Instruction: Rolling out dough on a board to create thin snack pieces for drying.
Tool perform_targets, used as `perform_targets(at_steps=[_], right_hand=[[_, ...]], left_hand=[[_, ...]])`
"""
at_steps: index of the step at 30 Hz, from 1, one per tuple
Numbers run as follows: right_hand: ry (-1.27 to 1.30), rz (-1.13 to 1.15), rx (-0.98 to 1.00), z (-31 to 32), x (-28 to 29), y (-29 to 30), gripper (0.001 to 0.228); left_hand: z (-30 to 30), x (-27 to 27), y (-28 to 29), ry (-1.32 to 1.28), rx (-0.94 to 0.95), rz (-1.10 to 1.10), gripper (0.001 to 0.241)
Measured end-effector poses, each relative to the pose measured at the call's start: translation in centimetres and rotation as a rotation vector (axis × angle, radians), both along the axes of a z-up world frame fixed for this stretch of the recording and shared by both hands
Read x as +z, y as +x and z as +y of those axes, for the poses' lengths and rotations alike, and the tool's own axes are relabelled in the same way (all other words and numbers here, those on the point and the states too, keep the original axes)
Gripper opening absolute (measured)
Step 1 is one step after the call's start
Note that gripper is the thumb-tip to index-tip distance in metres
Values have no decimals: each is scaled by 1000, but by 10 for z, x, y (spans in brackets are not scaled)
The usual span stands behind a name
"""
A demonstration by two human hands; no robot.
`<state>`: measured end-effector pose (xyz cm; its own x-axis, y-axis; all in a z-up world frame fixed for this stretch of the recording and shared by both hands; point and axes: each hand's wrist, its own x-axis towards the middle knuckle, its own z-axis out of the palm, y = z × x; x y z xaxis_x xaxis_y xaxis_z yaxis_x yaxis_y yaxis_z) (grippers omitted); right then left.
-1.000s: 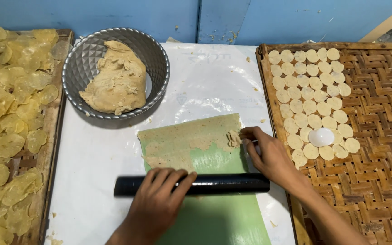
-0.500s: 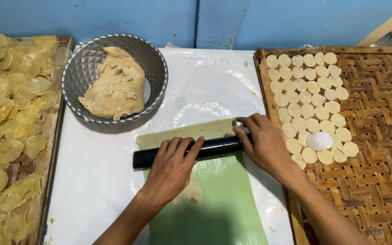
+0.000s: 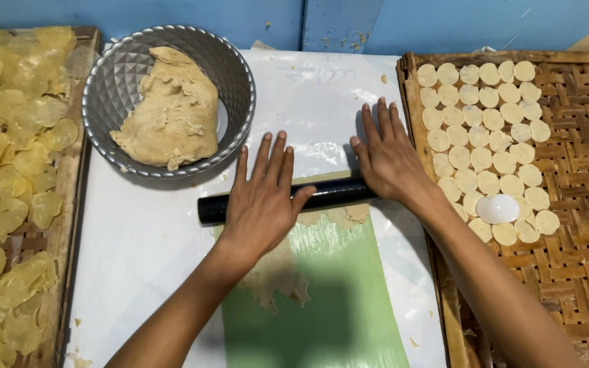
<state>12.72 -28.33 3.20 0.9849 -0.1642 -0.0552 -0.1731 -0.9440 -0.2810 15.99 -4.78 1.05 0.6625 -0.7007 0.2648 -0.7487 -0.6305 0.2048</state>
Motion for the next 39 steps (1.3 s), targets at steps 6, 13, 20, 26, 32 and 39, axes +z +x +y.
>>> perform_targets(at_steps=[6, 13, 20, 26, 32, 39], right_hand=[[-54, -393, -90, -10, -17, 24, 53], [-116, -719, -80, -53, -56, 75, 44], [60, -556, 164, -30, -4, 7, 40], [-51, -394, 304, -12, -23, -61, 41], [-119, -127, 250, -5, -19, -37, 61], [-15, 33, 112, -15, -16, 38, 64]], left_hand=[[0, -23, 12, -214, -73, -286, 60], [15, -22, 21, -110, -119, -291, 63], [19, 9, -4, -86, -141, -94, 59], [28, -14, -36, -4, -130, -242, 51], [15, -8, -28, -11, 18, -233, 56], [10, -20, 15, -154, 85, -338, 52]])
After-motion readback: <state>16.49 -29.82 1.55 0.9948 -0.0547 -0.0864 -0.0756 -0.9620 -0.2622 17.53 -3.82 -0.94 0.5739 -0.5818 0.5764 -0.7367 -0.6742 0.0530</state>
